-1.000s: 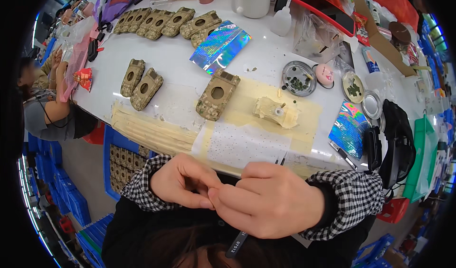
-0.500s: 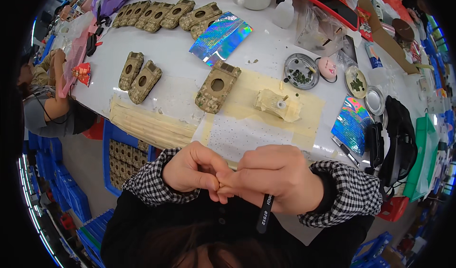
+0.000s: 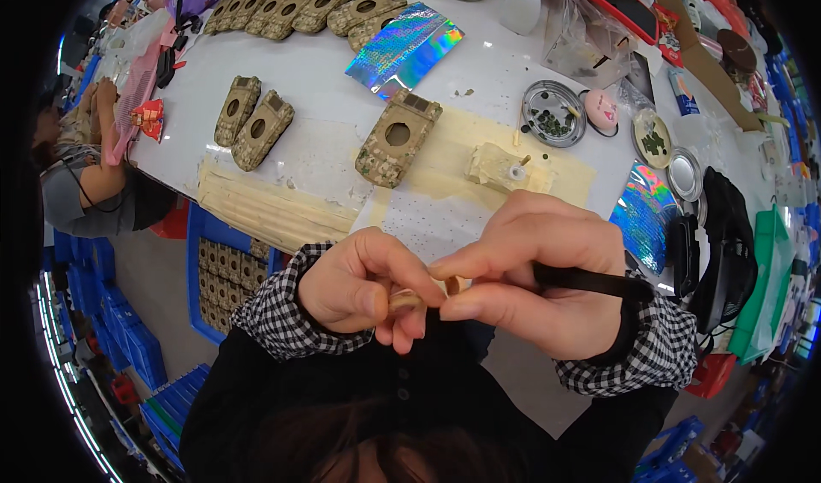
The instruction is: Applying camouflage paint details to plastic toy tank hulls using a paintbrush.
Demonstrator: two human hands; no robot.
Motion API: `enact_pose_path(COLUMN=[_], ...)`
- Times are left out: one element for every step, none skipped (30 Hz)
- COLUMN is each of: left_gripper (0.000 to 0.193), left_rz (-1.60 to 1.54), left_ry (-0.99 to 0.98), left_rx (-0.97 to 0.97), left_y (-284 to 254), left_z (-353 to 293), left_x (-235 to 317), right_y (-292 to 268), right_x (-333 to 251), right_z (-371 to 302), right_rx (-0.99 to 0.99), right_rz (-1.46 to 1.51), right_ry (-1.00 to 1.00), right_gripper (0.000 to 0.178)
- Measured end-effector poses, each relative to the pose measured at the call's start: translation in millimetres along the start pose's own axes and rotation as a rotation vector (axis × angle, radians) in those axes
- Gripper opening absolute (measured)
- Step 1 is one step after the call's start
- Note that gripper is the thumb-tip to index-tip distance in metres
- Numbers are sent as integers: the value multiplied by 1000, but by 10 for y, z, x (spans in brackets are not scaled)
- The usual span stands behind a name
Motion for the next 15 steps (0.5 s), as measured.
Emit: enact_pose_path(left_gripper=[36, 37, 40, 38, 34, 34, 34, 35, 35, 35, 36, 36, 36, 36, 36], left_rz=[45, 91, 128, 306, 344, 265, 222, 182, 201, 195, 195, 148, 149, 148, 170], left_ry=[-2, -5, 95, 84, 183, 298, 329, 365, 343, 312, 282, 220, 241, 261, 338], left_rx=[-39, -78, -335, -591, -694, -616, -611, -603, -636, -641, -647, -649, -635, -618, -608], left_y=[140, 245, 526, 853, 975, 996, 1038, 1079, 1098, 1093, 1090, 1095, 1081, 1064, 1061], left_z=[-25, -52, -67, -27, -96, -97, -80, -70, -41, -36, -30, -10, -9, -11, -19], left_x=[29, 44, 100, 162, 135, 74, 61, 63, 105, 86, 76, 13, 9, 0, 40], right_y=[-45, -94, -119, -228, -237, -222, -234, -217, -207, -198, -192, -223, -221, -214, -207], right_x=[-72, -155, -219, -394, -429, -422, -465, -478, -485, -497, -497, -538, -522, -499, -484], right_z=[-17, -33, -59, -174, -177, -166, -212, -238, -251, -254, -248, -299, -291, -280, -264], right_rx=[24, 48, 71, 156, 134, 97, 91, 86, 80, 70, 69, 97, 93, 88, 79], right_rz=[16, 34, 79, 72, 93, 109, 97, 95, 91, 85, 89, 68, 73, 75, 83], right_ry=[-51, -101, -148, -170, -231, -272, -293, -302, -307, -314, -315, -301, -301, -299, -301], right_gripper=[26, 27, 27, 28, 29, 30, 30, 31, 32, 33, 33, 33, 33, 33, 34])
Point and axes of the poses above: each hand's wrist, its own z-axis towards the middle knuckle, its own y-axis out of the palm, x = y × z, the point moved 10 cm from there along z, towards the middle knuckle, and after that the axes turned 2 degrees about -z, right-handed, at the moved point
